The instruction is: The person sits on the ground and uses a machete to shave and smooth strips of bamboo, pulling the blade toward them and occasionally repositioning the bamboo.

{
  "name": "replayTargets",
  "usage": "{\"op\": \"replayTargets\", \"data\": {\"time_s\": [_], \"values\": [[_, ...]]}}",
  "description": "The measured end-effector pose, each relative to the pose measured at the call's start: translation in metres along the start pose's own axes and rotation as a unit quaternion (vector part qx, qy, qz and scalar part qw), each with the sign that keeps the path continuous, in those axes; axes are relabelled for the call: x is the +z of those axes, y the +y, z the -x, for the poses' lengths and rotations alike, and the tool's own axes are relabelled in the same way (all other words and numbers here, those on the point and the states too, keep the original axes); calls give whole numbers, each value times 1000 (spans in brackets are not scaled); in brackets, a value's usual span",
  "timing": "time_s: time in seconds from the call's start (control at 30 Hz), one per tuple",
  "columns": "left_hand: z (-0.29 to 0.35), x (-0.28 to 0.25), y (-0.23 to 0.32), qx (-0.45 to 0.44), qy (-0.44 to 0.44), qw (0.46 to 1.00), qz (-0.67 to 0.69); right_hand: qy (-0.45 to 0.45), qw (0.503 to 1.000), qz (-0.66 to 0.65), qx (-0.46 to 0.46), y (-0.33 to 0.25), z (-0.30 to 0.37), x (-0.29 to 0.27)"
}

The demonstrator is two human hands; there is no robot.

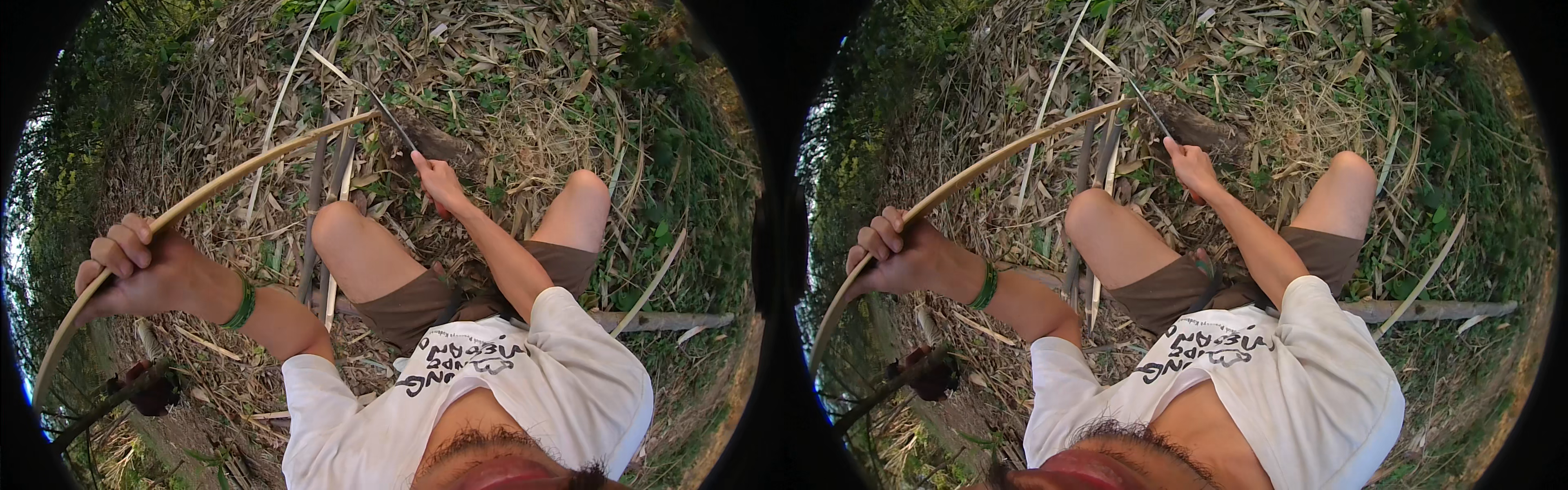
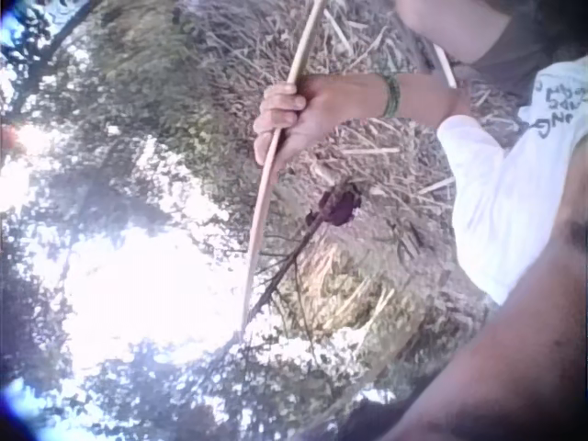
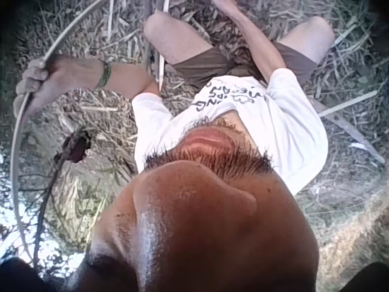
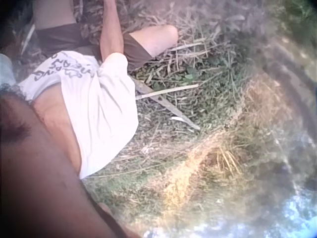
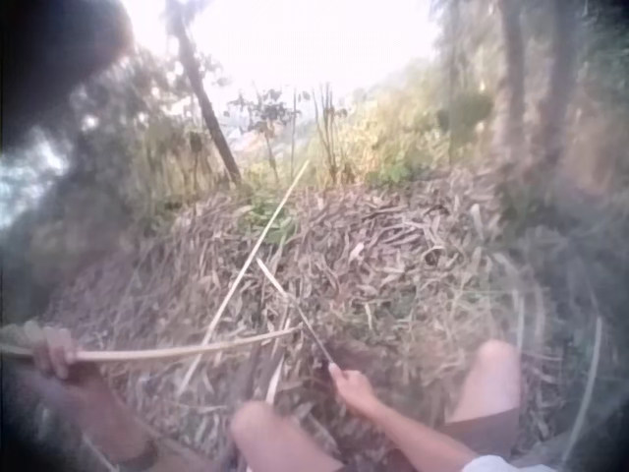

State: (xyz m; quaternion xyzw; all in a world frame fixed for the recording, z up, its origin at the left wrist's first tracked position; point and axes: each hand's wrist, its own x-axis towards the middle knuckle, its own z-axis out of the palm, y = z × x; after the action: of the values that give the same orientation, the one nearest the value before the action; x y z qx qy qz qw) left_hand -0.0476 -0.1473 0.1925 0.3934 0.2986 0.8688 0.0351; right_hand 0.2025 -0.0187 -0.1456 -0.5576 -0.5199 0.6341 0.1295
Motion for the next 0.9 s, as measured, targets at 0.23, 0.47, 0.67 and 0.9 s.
{"op": "replayTargets", "data": {"time_s": [0.23, 0.47, 0.67, 0.9], "values": [[3, -19, -22, -31, 4, 998, 54, 69, 986, -118, -99, 4, 43, -24], [6, -20, -37, -35, -26, 998, 42, 86, 980, -157, -87, 23, 61, -56], [0, -25, -30, -49, -79, 993, 77, 36, 973, -193, -125, 28, 66, -46], [1, -13, -54, -137, -140, 975, 104, -7, 988, -132, -74, 3, 67, -40]]}}
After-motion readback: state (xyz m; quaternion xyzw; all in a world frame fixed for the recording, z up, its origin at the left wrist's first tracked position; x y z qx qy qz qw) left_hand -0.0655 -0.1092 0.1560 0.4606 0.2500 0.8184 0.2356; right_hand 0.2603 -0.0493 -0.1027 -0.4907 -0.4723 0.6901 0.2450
